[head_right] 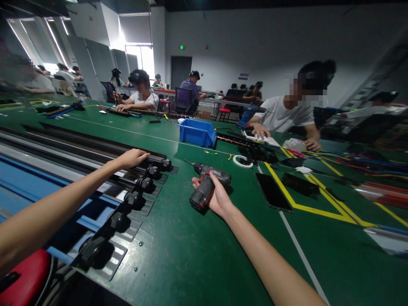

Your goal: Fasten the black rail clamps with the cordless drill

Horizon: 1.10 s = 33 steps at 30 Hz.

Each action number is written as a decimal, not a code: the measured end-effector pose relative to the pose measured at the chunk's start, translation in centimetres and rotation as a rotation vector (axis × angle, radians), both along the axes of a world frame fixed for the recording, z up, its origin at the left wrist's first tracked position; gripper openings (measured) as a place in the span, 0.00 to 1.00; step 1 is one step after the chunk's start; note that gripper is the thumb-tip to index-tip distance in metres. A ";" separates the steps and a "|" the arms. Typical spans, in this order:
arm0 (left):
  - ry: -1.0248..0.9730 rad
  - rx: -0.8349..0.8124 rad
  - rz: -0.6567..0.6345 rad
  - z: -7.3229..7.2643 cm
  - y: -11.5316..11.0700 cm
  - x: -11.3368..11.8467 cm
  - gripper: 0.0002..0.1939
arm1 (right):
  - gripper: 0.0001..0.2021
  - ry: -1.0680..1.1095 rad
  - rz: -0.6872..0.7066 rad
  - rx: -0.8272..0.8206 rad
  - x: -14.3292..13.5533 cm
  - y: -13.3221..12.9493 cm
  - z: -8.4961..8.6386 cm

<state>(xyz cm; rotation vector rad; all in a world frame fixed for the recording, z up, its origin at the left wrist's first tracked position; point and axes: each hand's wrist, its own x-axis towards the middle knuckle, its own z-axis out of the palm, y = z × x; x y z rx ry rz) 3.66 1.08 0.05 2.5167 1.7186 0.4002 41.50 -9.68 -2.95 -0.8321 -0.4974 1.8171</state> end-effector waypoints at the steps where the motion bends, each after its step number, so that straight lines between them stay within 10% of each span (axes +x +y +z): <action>1: 0.004 -0.001 0.003 0.0 0.0 0.0 0.29 | 0.15 -0.015 -0.005 0.004 -0.1 0.0 0.0; 12: 0.028 0.001 0.029 -0.3 0.2 -0.2 0.30 | 0.16 -0.074 -0.055 -0.001 0.6 0.5 -0.1; 33: 0.019 -0.003 0.033 -0.3 0.1 -0.1 0.30 | 0.30 -1.454 0.152 0.116 3.4 1.7 1.4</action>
